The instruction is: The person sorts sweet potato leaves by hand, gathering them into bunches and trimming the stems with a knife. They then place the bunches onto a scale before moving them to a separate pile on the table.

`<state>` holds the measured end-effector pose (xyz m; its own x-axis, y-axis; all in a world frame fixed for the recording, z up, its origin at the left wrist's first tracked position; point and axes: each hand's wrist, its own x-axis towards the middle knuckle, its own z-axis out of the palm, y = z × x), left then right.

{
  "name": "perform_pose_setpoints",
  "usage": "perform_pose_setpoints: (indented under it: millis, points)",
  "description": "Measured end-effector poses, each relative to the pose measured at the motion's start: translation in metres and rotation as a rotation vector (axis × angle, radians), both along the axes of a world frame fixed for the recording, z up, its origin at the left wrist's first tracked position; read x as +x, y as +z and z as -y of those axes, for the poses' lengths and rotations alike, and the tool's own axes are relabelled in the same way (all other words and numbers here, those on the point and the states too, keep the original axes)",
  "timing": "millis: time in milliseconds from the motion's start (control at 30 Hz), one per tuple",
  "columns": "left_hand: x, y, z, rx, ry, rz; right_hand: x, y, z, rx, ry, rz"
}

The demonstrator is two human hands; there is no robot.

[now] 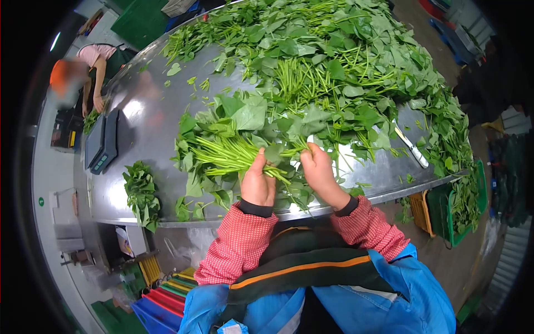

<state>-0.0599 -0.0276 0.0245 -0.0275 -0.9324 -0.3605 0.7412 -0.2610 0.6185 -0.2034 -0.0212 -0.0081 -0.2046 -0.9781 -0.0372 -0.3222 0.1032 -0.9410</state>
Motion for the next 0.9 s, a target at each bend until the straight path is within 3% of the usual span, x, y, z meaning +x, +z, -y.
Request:
perform_pose_setpoints:
  millis: [100,200,233,300,333,367,400,467,533,600,700,800,900]
  points:
    - [0.0,0.01,-0.006,-0.034,0.08,0.082,0.01,0.01,0.003,0.161,-0.069,0.58]
    - [0.005,0.009,-0.01,-0.05,0.13,0.231,0.014,0.025,0.004,0.375,-0.113,0.737]
    - [0.009,0.006,-0.01,-0.019,0.175,0.341,0.017,0.028,0.005,0.33,-0.112,0.734]
    - [0.039,0.019,-0.004,-0.034,0.27,0.419,-0.03,-0.029,0.019,0.257,-0.391,0.88]
    - [0.063,0.032,0.004,-0.083,0.319,0.386,-0.049,-0.009,0.021,0.186,-0.557,0.776]
    - [0.088,0.046,0.01,-0.134,0.365,0.353,-0.08,-0.011,0.016,0.183,-0.29,0.76]
    - [0.107,0.054,0.015,-0.178,0.343,0.273,-0.105,-0.04,0.013,0.281,-0.173,0.548]
    - [0.139,0.027,0.027,-0.211,0.324,0.053,-0.092,-0.061,0.014,0.125,0.168,-0.125]
    - [0.13,0.025,0.022,-0.069,0.257,-0.008,-0.049,0.013,0.009,0.273,0.362,-0.79]
    - [0.121,0.013,0.017,0.005,0.165,-0.087,-0.036,0.035,0.008,-0.051,0.376,-0.99]
    - [0.105,0.002,0.01,0.039,0.094,-0.066,-0.011,0.076,0.018,-0.357,0.366,-0.655]
    - [0.086,0.008,0.001,0.072,-0.02,0.008,0.021,0.075,0.028,-0.643,0.405,-0.486]
    - [0.076,0.005,-0.003,0.075,-0.098,0.09,0.036,0.061,0.031,-0.694,0.48,-0.584]
